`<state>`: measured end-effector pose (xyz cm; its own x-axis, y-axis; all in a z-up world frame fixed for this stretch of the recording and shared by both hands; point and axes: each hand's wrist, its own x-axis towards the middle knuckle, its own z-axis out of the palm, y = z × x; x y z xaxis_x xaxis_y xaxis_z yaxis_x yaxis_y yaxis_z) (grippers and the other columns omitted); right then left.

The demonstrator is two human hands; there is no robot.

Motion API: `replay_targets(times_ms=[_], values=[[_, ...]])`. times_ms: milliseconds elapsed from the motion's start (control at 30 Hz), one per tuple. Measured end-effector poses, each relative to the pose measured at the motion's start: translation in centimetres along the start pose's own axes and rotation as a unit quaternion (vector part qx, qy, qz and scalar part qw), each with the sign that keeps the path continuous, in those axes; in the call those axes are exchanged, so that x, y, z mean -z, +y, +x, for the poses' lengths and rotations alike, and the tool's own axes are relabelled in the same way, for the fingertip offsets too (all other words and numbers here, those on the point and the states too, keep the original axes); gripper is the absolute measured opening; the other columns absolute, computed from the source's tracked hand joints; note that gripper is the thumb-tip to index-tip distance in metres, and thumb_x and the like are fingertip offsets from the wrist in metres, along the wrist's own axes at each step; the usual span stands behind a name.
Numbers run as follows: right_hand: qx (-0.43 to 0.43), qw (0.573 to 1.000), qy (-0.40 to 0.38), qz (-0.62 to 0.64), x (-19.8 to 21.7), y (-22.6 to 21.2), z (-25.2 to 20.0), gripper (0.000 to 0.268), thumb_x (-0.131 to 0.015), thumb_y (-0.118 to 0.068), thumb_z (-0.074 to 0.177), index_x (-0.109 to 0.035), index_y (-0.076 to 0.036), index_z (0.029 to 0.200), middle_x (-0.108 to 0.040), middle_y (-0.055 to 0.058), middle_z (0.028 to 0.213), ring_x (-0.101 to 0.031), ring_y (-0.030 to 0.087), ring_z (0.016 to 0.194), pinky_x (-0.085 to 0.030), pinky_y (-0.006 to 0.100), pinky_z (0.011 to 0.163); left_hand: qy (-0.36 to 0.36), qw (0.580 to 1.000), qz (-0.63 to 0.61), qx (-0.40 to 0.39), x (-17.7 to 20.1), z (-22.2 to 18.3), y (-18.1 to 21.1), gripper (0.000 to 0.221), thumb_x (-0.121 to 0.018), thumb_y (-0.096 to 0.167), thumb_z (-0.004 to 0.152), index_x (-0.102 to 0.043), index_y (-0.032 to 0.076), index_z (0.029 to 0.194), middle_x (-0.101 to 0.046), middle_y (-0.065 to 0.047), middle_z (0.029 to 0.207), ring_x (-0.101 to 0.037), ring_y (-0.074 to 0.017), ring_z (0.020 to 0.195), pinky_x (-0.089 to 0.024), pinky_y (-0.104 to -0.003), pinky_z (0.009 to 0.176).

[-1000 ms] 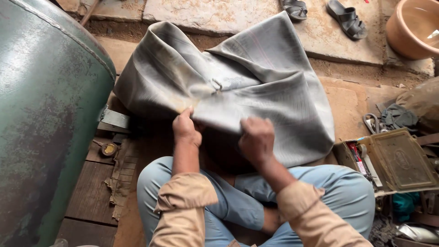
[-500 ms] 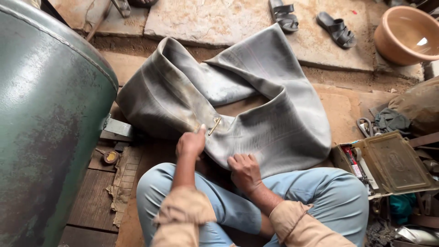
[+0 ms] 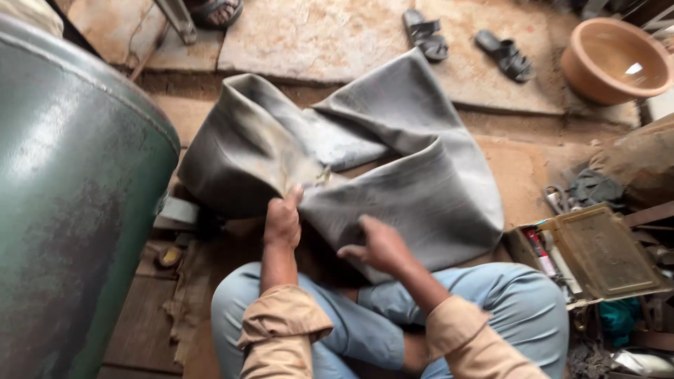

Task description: The recorder is repairing a motorcycle inner tube by scraping and filing the rubber surface around a valve.

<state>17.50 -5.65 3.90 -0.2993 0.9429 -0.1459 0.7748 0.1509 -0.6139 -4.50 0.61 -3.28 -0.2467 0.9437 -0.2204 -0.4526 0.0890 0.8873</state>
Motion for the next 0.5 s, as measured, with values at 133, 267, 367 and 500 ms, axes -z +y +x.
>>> replay_targets(times_ms=[133,267,367,500], values=[[0.020,0.994,0.054,-0.093,-0.5,-0.5,1.2,0.067,-0.088,-0.048,0.072,-0.055,-0.003,0.109,-0.066,0.019,0.110,-0.063,0.041,0.104,-0.051,0.050,0.086,-0.023,0.991,-0.132,0.004,-2.6,-2.6,4.5,0.034,-0.066,0.015,0.094,-0.066,-0.006,0.121,-0.071,-0.010,0.119,-0.064,-0.0195,0.110,-0.048,-0.033,0.101],[0.038,0.980,0.146,-0.129,1.3,-3.6,1.8,0.055,-0.086,-0.044,0.079,-0.058,-0.009,0.109,-0.063,0.015,0.117,-0.061,0.034,0.112,-0.048,0.049,0.094,-0.008,0.981,-0.188,0.039,-1.9,-1.6,2.5,0.035,-0.064,0.012,0.093,-0.064,-0.008,0.122,-0.070,-0.015,0.119,-0.066,-0.0244,0.109,-0.051,-0.038,0.100],[0.202,0.911,0.332,-0.138,1.7,-3.2,3.4,0.080,-0.088,-0.040,0.068,-0.056,0.002,0.128,-0.060,0.021,0.129,-0.054,0.040,0.126,-0.037,0.054,0.109,-0.017,0.972,-0.228,0.059,-1.9,-1.4,1.9,0.034,-0.064,0.012,0.095,-0.064,-0.010,0.120,-0.069,-0.017,0.118,-0.066,-0.0266,0.109,-0.051,-0.041,0.101],[0.188,0.939,0.221,-0.187,0.5,-1.5,3.3,0.080,-0.087,-0.043,0.057,-0.059,0.001,0.118,-0.061,0.018,0.114,-0.056,0.037,0.115,-0.030,0.055,0.112,0.056,0.965,-0.238,0.096,-2.1,-0.5,0.0,0.035,-0.065,0.011,0.090,-0.064,-0.009,0.118,-0.070,-0.016,0.117,-0.066,-0.0270,0.110,-0.052,-0.040,0.102]])
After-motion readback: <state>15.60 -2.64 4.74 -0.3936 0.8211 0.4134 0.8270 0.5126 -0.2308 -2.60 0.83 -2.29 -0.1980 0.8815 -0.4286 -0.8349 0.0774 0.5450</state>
